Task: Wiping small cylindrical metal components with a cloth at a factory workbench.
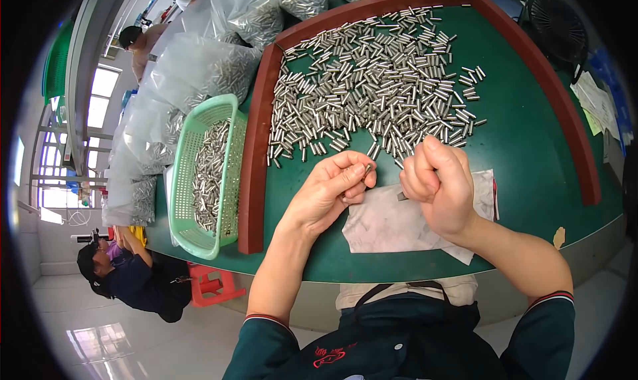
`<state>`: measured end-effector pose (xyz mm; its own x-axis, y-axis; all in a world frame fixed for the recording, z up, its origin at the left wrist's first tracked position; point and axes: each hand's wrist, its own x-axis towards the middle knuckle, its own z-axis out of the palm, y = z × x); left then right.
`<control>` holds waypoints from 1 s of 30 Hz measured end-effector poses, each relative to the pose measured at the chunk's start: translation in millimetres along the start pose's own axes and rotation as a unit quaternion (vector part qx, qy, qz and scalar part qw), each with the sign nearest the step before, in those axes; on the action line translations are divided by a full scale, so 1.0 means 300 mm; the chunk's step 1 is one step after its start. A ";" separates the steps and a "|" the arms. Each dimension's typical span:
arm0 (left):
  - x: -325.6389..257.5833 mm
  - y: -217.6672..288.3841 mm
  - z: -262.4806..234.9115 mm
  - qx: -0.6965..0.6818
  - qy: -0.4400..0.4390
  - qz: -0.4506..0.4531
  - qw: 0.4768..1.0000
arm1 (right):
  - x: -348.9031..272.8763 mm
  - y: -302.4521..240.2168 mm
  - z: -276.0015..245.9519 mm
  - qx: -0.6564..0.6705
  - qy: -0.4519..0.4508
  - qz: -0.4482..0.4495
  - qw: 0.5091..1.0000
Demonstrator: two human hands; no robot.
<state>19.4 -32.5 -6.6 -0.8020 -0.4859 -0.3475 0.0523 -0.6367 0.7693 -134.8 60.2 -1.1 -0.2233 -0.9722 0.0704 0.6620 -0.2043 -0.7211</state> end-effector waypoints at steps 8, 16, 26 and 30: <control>-0.002 0.013 0.012 -0.023 0.019 -0.027 0.999 | 0.003 0.000 -0.003 0.003 -0.004 0.007 1.000; -0.004 0.015 0.021 -0.033 0.076 -0.025 0.996 | 0.006 0.000 -0.008 0.010 -0.004 0.018 1.000; 0.034 0.004 0.015 0.406 0.210 0.180 0.871 | 0.012 0.001 -0.005 -0.015 0.011 0.018 1.000; 0.050 -0.010 0.016 0.368 0.194 0.178 0.892 | 0.010 -0.003 -0.002 -0.018 0.014 0.016 1.000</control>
<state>4.3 -35.1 -11.7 -0.5391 -0.8400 -0.0610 -0.2578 0.0956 0.9615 -136.4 57.6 -0.6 -0.2223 -0.9746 0.0272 0.6430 -0.1675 -0.7473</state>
